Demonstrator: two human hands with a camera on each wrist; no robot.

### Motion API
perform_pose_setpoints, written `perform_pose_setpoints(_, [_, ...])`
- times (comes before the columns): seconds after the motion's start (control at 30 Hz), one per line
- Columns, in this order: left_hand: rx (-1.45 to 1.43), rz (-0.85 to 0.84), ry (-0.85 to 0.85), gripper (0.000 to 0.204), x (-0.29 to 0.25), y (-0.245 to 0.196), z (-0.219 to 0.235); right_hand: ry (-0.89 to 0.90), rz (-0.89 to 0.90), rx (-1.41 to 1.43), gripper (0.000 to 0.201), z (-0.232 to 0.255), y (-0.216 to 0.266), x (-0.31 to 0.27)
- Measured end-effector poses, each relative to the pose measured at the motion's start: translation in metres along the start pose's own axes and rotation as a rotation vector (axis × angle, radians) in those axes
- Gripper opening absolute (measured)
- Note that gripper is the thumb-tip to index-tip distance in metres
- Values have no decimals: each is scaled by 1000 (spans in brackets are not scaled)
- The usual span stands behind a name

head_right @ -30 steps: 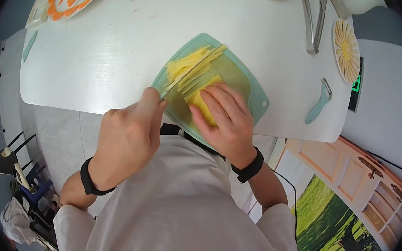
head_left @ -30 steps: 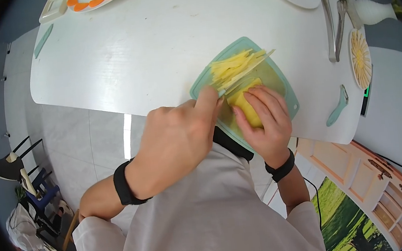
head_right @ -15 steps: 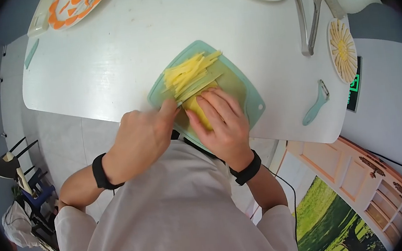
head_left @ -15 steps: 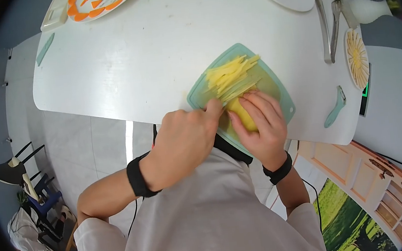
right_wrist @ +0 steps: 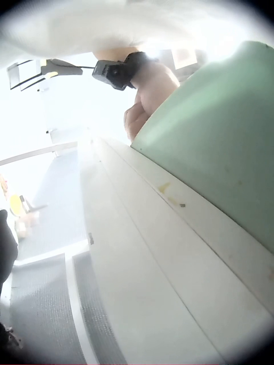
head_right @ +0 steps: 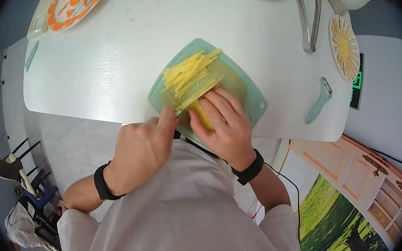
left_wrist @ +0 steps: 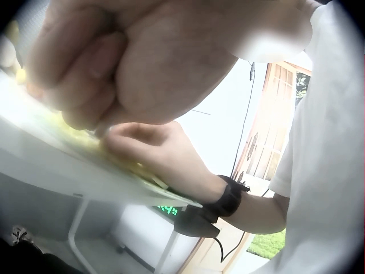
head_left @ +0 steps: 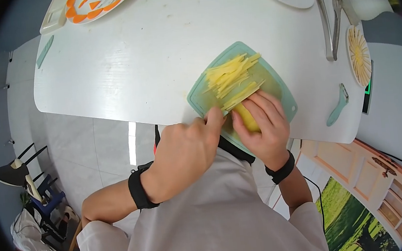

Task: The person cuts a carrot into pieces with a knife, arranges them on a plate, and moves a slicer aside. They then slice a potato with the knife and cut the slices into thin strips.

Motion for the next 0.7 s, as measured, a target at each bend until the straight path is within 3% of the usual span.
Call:
perform_pose_setpoints(0.33, [50,18,63,15,-16,4,5,5,5,1,38,0,0,1])
perform_pose_setpoints(0.7, [-75,-25,85,10,15,6,0,32,-7,-1,37,1,1,2])
Point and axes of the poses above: each hand's wrist, its own x-axis towards the middle knuckle, its own z-axis out of the back of the hand, y = z × x, the point moved 4 cm from there along x, towards the middle knuckle, and after that the axes turned 2 degrees about z, right-handed, at the moved point
